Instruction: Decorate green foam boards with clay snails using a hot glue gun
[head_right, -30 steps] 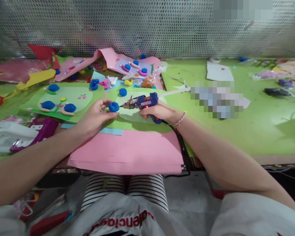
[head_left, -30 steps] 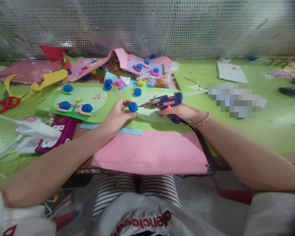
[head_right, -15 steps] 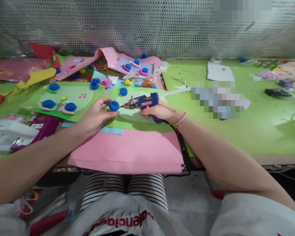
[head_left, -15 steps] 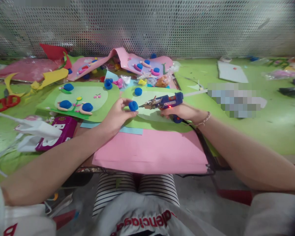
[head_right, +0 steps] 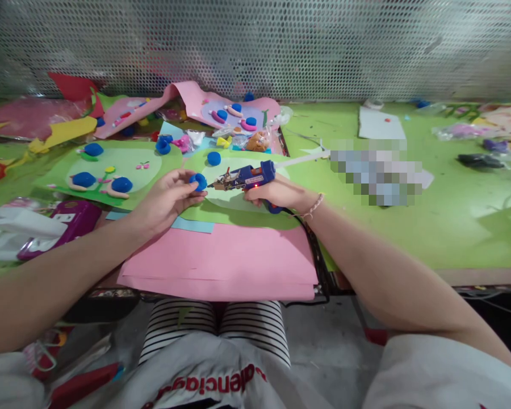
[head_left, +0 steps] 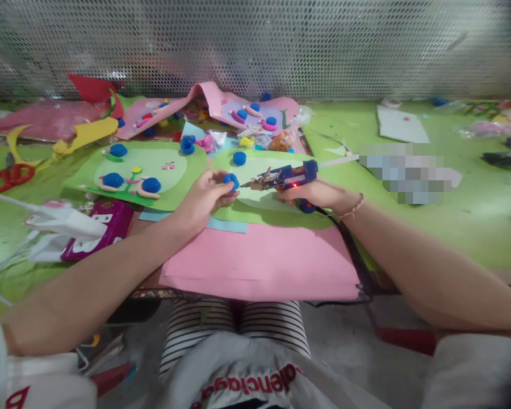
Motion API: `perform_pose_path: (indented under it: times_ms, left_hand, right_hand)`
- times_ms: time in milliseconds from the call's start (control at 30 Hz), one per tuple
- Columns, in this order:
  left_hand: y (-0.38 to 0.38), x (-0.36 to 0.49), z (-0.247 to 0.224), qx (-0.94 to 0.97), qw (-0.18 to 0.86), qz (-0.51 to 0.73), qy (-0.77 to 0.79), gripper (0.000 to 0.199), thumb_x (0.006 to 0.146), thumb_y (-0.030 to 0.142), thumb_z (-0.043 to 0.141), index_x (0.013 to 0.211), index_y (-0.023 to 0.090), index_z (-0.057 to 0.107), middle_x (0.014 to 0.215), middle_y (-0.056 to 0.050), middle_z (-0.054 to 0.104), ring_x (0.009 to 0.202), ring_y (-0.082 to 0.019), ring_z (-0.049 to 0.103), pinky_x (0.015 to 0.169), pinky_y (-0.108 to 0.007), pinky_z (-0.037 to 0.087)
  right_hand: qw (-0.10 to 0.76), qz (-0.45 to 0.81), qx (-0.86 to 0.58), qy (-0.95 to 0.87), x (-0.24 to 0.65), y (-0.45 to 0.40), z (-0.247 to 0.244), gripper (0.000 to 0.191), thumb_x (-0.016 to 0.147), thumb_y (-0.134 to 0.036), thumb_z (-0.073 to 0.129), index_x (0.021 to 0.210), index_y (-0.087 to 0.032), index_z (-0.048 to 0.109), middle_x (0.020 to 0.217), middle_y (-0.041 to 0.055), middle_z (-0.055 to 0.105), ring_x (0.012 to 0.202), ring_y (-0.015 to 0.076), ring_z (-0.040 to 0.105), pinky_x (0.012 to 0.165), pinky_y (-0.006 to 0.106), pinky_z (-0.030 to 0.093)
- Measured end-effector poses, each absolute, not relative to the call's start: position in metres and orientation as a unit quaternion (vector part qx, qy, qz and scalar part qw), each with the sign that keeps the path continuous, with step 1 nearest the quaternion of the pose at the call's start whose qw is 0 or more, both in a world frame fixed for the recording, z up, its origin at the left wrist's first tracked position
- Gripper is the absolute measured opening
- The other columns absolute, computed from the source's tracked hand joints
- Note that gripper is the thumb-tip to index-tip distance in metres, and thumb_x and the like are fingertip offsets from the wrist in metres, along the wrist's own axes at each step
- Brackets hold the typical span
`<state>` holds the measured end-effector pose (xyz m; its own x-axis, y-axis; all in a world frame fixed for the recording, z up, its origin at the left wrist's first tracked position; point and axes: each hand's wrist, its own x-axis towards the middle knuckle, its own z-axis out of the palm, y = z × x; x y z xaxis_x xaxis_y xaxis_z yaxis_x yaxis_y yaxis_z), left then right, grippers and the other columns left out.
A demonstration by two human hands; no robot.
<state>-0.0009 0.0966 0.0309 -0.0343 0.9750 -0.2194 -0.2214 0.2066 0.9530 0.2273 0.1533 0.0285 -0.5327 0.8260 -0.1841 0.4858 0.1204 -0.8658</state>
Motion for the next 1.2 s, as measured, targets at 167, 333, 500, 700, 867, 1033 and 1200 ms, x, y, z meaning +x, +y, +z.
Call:
perform_pose_path:
  times_ms: [167, 333, 500, 700, 867, 1033, 1200]
  left_hand:
    - [0.0976, -0.0011, 0.0312, 0.364, 0.588, 0.512, 0.509, 0.01, 0.085, 0.006, 0.052, 0.089, 0.015, 0.05, 0.075, 0.001, 0.06, 0.063, -0.008, 0.064, 0.067, -0.02, 0.054]
    - [0.0969, -0.0002, 0.0329, 0.364, 0.583, 0.507, 0.521, 0.009, 0.087, 0.006, 0.051, 0.09, 0.015, 0.05, 0.073, 0.001, 0.06, 0.066, -0.009, 0.065, 0.068, -0.021, 0.054]
    - [0.0973, 0.0, 0.0319, 0.37, 0.575, 0.503, 0.529, 0.009, 0.088, 0.007, 0.05, 0.091, 0.015, 0.05, 0.075, 0.0, 0.06, 0.068, -0.011, 0.066, 0.071, -0.024, 0.054]
    - [0.0983, -0.0015, 0.028, 0.391, 0.569, 0.501, 0.521, 0.008, 0.087, 0.009, 0.053, 0.091, 0.016, 0.05, 0.079, 0.0, 0.06, 0.068, -0.009, 0.065, 0.071, -0.022, 0.054]
    - [0.0991, -0.0016, 0.0261, 0.4, 0.562, 0.499, 0.525, 0.008, 0.087, 0.009, 0.054, 0.091, 0.016, 0.05, 0.079, 0.0, 0.059, 0.066, -0.008, 0.064, 0.071, -0.022, 0.055]
    - [0.0995, -0.0021, 0.0253, 0.408, 0.558, 0.496, 0.526, 0.008, 0.087, 0.009, 0.055, 0.091, 0.015, 0.05, 0.08, 0.0, 0.059, 0.066, -0.007, 0.063, 0.069, -0.021, 0.055]
    - [0.0992, -0.0024, 0.0243, 0.417, 0.554, 0.494, 0.524, 0.011, 0.085, 0.01, 0.058, 0.092, 0.016, 0.051, 0.083, -0.001, 0.06, 0.067, -0.008, 0.063, 0.068, -0.022, 0.054]
  right_hand:
    - [0.175, 0.48, -0.452, -0.731, 0.2285, 0.154, 0.0272, 0.015, 0.066, -0.024, 0.064, 0.058, -0.017, 0.055, 0.055, 0.0, 0.055, 0.053, 0.0113, 0.05, 0.052, 0.026, 0.039]
    - [0.175, 0.482, -0.444, -0.735, 0.2298, 0.1547, 0.0255, 0.016, 0.065, -0.026, 0.063, 0.056, -0.016, 0.055, 0.055, 0.0001, 0.055, 0.053, 0.0107, 0.049, 0.05, 0.025, 0.039]
    - [0.176, 0.487, -0.446, -0.731, 0.2281, 0.1533, 0.0276, 0.019, 0.064, -0.027, 0.064, 0.053, -0.016, 0.054, 0.054, -0.0001, 0.054, 0.052, 0.0103, 0.049, 0.05, 0.024, 0.039]
    - [0.176, 0.499, -0.46, -0.713, 0.2271, 0.1528, 0.0284, 0.015, 0.063, -0.025, 0.065, 0.055, -0.017, 0.055, 0.054, 0.0004, 0.054, 0.052, 0.0113, 0.049, 0.05, 0.026, 0.04]
    - [0.179, 0.509, -0.458, -0.706, 0.2264, 0.1534, 0.0289, 0.015, 0.062, -0.024, 0.066, 0.054, -0.017, 0.055, 0.052, 0.0003, 0.053, 0.05, 0.0109, 0.048, 0.05, 0.026, 0.039]
    - [0.187, 0.517, -0.458, -0.699, 0.2263, 0.1546, 0.0276, 0.014, 0.06, -0.024, 0.065, 0.054, -0.017, 0.055, 0.052, 0.0003, 0.053, 0.049, 0.0111, 0.048, 0.048, 0.026, 0.038]
    - [0.192, 0.523, -0.458, -0.693, 0.2265, 0.1535, 0.0275, 0.014, 0.06, -0.024, 0.067, 0.057, -0.018, 0.054, 0.051, -0.0006, 0.052, 0.049, 0.0114, 0.047, 0.047, 0.026, 0.037]
